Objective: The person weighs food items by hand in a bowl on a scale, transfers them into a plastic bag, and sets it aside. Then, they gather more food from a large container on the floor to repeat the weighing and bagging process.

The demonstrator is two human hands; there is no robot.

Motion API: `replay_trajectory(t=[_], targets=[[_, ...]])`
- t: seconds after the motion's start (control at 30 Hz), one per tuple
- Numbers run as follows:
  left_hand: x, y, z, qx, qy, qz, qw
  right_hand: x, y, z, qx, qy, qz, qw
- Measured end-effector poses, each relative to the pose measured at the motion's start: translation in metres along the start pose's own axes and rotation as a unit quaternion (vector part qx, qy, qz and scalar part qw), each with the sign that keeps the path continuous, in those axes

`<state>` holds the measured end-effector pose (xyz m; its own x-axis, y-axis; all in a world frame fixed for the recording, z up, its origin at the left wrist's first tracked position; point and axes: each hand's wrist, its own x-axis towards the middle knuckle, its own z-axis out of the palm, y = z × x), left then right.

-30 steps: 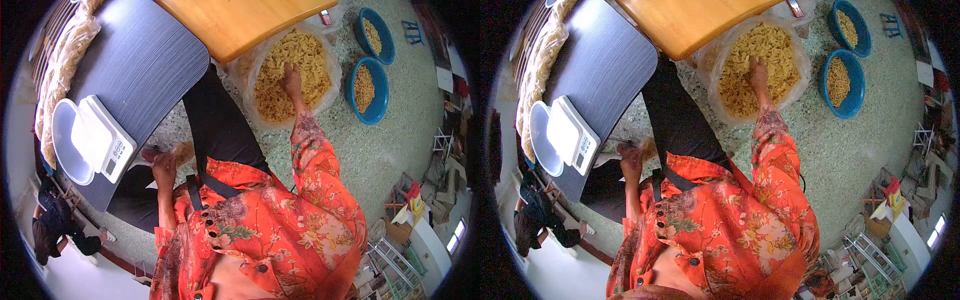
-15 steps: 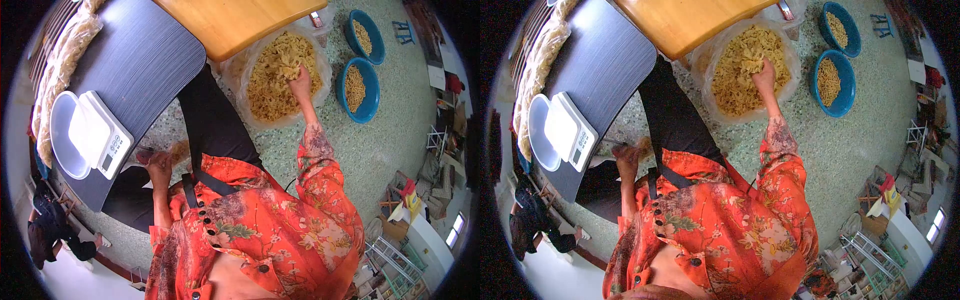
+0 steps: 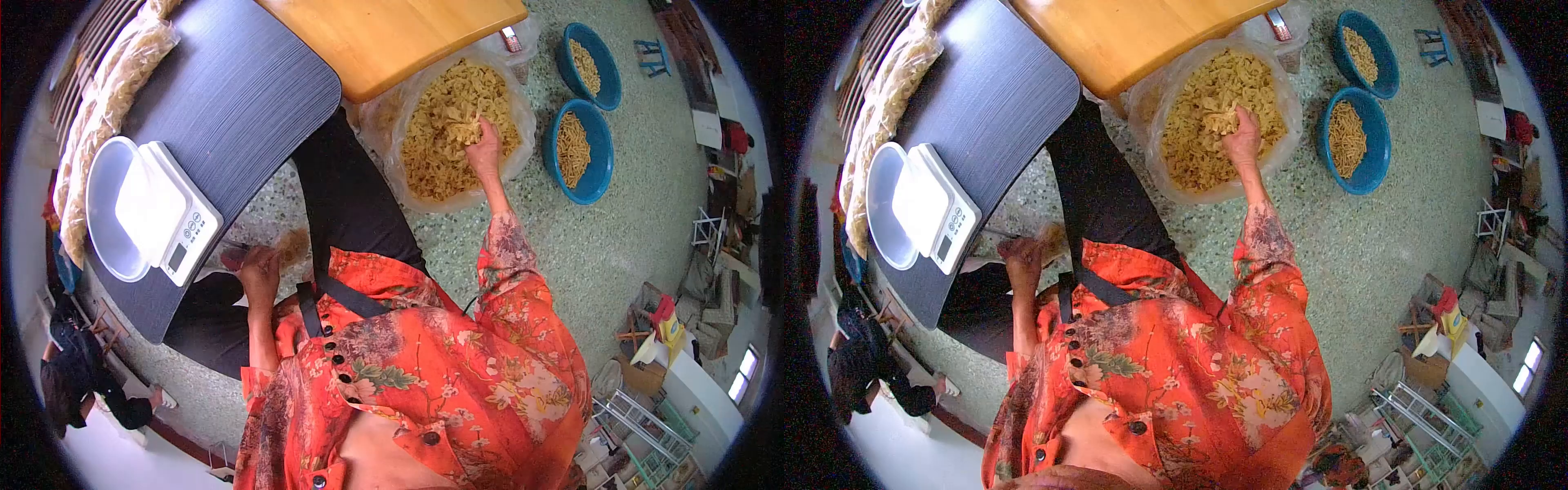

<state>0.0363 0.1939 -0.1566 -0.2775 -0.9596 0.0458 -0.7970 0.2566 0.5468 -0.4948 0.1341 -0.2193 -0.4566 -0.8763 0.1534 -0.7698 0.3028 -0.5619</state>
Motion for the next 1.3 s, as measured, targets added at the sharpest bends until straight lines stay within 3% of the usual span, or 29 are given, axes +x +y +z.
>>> replay_trajectory(t=[0.13,0.23,0.5,0.63,0.7,0.73,0.77,0.8,0.83,0.87,0.97,1.1,1.17,1.23,1.3], targets=[[-0.002,-0.001,0.005,-0.005,0.026,-0.002,1.000,0.000,-0.011,-0.011,0.031,0.030,0.003,0.999],[0.002,-0.001,0.005,0.008,-0.009,-0.024,1.000,0.000,-0.020,-0.025,0.035,0.046,0.005,0.998],[0.001,-0.017,0.016,-0.099,-0.007,-0.018,0.995,0.012,-0.024,-0.046,0.107,0.058,-0.010,0.993],[-0.007,-0.026,0.027,-0.066,0.010,-0.004,0.998,-0.002,-0.010,-0.037,-0.030,0.110,-0.051,0.992],[-0.009,-0.031,0.036,-0.061,0.010,0.002,0.998,-0.022,-0.004,-0.040,0.085,0.075,0.028,0.993],[-0.015,-0.036,0.045,-0.068,0.015,0.010,0.998,-0.032,-0.013,-0.043,0.066,0.079,0.020,0.994],[-0.016,-0.046,0.049,-0.065,0.022,0.018,0.997,-0.031,0.013,-0.024,0.039,0.108,-0.049,0.992],[-0.016,-0.054,0.055,-0.071,0.025,0.035,0.997,-0.034,0.018,-0.023,0.086,0.093,-0.015,0.992],[-0.015,-0.055,0.056,-0.063,0.041,0.025,0.997,-0.037,0.024,-0.025,0.041,0.120,-0.065,0.990],[-0.017,-0.055,0.056,-0.065,0.042,0.018,0.997,-0.040,0.014,-0.025,0.053,0.099,-0.020,0.993],[-0.017,-0.049,0.052,-0.055,0.029,-0.003,0.998,-0.040,0.042,-0.014,0.098,0.076,0.003,0.992],[-0.019,-0.061,0.062,-0.065,0.031,0.022,0.997,-0.032,0.032,-0.011,0.066,0.083,-0.079,0.991],[-0.020,-0.059,0.061,-0.054,0.017,0.045,0.997,-0.029,0.047,-0.010,0.144,0.074,-0.036,0.986],[-0.020,-0.048,0.056,-0.065,0.014,0.005,0.998,-0.027,0.049,-0.012,0.087,0.083,-0.029,0.992],[-0.016,-0.049,0.060,-0.073,0.025,0.003,0.997,-0.024,0.047,-0.017,0.181,0.077,-0.021,0.980]])
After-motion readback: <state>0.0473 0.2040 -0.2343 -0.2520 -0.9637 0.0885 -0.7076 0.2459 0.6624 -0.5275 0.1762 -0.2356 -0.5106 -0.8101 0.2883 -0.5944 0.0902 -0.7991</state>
